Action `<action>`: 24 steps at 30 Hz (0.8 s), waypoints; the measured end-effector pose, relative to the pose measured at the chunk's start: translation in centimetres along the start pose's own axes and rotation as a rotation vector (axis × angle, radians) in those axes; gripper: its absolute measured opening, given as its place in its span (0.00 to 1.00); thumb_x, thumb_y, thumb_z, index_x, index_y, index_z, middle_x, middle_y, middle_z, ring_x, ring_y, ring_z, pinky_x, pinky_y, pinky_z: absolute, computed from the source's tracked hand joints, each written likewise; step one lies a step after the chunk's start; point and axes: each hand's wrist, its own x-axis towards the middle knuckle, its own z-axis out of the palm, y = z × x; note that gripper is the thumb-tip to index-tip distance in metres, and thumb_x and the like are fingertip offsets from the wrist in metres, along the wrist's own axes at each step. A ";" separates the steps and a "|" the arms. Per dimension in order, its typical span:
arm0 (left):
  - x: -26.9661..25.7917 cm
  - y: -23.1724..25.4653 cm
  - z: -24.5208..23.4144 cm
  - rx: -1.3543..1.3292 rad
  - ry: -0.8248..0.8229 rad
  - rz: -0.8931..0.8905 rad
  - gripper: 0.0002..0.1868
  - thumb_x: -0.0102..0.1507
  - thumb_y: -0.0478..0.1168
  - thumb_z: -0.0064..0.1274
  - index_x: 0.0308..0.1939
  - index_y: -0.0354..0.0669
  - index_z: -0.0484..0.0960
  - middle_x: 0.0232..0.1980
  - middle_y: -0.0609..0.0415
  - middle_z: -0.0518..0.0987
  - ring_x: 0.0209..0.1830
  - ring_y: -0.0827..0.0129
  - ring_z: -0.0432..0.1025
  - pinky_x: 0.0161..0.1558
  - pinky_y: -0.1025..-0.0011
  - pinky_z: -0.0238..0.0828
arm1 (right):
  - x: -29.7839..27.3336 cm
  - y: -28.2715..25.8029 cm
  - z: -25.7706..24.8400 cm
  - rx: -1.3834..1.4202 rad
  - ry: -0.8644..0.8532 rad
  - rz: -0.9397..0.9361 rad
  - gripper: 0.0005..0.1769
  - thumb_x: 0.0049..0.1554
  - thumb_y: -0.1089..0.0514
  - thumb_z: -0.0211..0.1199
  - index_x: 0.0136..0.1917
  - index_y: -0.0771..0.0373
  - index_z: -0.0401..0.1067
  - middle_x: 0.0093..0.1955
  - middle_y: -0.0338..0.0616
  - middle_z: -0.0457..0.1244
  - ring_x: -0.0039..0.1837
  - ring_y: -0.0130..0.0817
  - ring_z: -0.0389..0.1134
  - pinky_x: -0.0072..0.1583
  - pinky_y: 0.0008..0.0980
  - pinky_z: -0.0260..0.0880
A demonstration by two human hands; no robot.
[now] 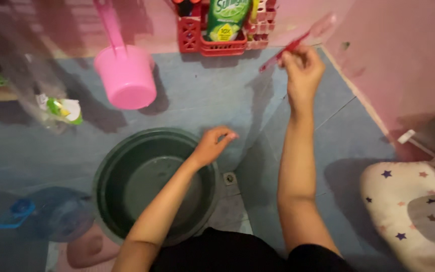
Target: The person organizes various toiletries and bathroom items from a green basin onto a wall-mounted wire rack. They place shampoo sachets, a toothbrush, toothpaste, a comb, scissors, and a pink cup onto the rack or hooks, arranging them systematically.
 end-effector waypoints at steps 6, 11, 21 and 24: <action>3.9 1.6 1.0 -0.044 0.056 0.018 0.16 0.68 0.39 0.52 0.59 0.40 0.81 0.55 0.54 0.84 0.53 0.72 0.77 0.55 0.70 0.71 | 8.2 -0.8 2.4 0.047 -0.041 -0.185 0.07 0.63 0.72 0.63 0.55 0.71 0.71 0.48 0.43 0.68 0.48 0.27 0.70 0.51 0.29 0.74; 4.9 0.6 0.7 -0.092 0.085 0.035 0.17 0.68 0.37 0.53 0.62 0.40 0.79 0.55 0.54 0.84 0.53 0.72 0.76 0.56 0.70 0.71 | 11.5 1.4 3.0 -0.023 -0.082 -0.205 0.04 0.64 0.72 0.63 0.53 0.72 0.73 0.46 0.43 0.69 0.45 0.27 0.70 0.50 0.29 0.75; 7.4 -0.8 0.8 -0.148 0.066 0.050 0.19 0.65 0.33 0.56 0.62 0.39 0.79 0.56 0.54 0.83 0.52 0.73 0.76 0.57 0.70 0.72 | 13.0 3.0 2.8 -0.036 -0.184 -0.062 0.06 0.61 0.71 0.63 0.53 0.72 0.75 0.46 0.41 0.70 0.42 0.23 0.69 0.45 0.24 0.70; 7.8 -1.0 1.0 -0.115 0.047 0.048 0.20 0.65 0.33 0.57 0.61 0.40 0.79 0.56 0.54 0.83 0.53 0.73 0.76 0.56 0.70 0.72 | 13.2 3.4 2.8 -0.088 -0.169 -0.025 0.07 0.60 0.71 0.65 0.52 0.72 0.76 0.45 0.41 0.70 0.41 0.21 0.67 0.43 0.23 0.68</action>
